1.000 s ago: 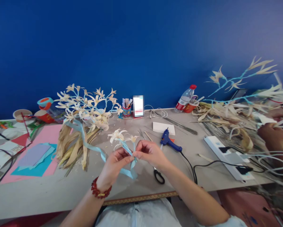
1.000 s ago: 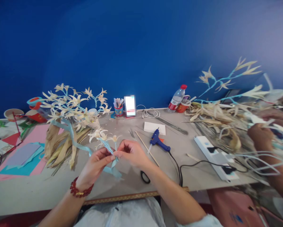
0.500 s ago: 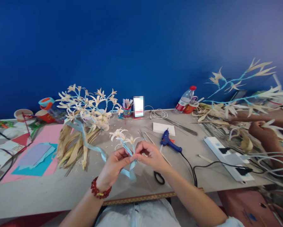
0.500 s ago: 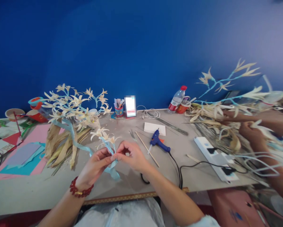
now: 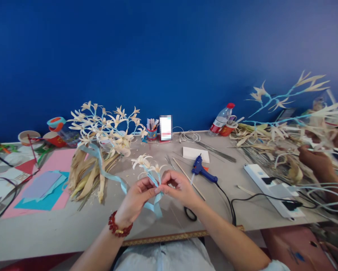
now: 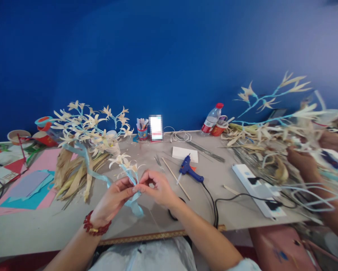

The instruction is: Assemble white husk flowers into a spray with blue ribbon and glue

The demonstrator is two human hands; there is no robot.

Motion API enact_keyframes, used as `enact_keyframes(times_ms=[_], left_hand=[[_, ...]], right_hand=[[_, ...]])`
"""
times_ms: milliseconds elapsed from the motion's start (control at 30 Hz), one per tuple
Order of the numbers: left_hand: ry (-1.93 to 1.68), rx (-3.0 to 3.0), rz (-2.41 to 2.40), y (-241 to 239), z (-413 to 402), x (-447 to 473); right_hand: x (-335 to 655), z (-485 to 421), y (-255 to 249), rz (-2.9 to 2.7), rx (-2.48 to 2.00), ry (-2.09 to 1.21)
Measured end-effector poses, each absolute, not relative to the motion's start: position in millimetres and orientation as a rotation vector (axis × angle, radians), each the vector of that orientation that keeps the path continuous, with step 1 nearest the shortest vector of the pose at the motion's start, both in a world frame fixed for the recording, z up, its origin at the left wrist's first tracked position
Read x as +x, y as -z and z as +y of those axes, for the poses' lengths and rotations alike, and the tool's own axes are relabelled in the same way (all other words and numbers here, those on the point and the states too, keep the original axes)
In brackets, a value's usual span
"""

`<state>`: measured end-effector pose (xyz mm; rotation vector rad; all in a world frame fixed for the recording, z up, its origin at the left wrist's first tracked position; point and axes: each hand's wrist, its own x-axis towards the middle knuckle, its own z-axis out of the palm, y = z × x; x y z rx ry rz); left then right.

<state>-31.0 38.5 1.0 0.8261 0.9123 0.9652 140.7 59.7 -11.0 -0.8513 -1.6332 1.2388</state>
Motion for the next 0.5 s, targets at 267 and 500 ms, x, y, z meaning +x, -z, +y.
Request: enact_keyframes(times_ms=[267, 500], left_hand=[[-0.943, 0.835, 0.909, -1.6, 38.3, -31.6], [-0.947, 0.844, 0.911, -3.2, 39.0, -30.1]], right_hand=[[141.6, 59.5, 11.9, -1.673, -0.828, -1.193], [142.7, 59.9, 9.3, -1.726, -0.821, -1.136]])
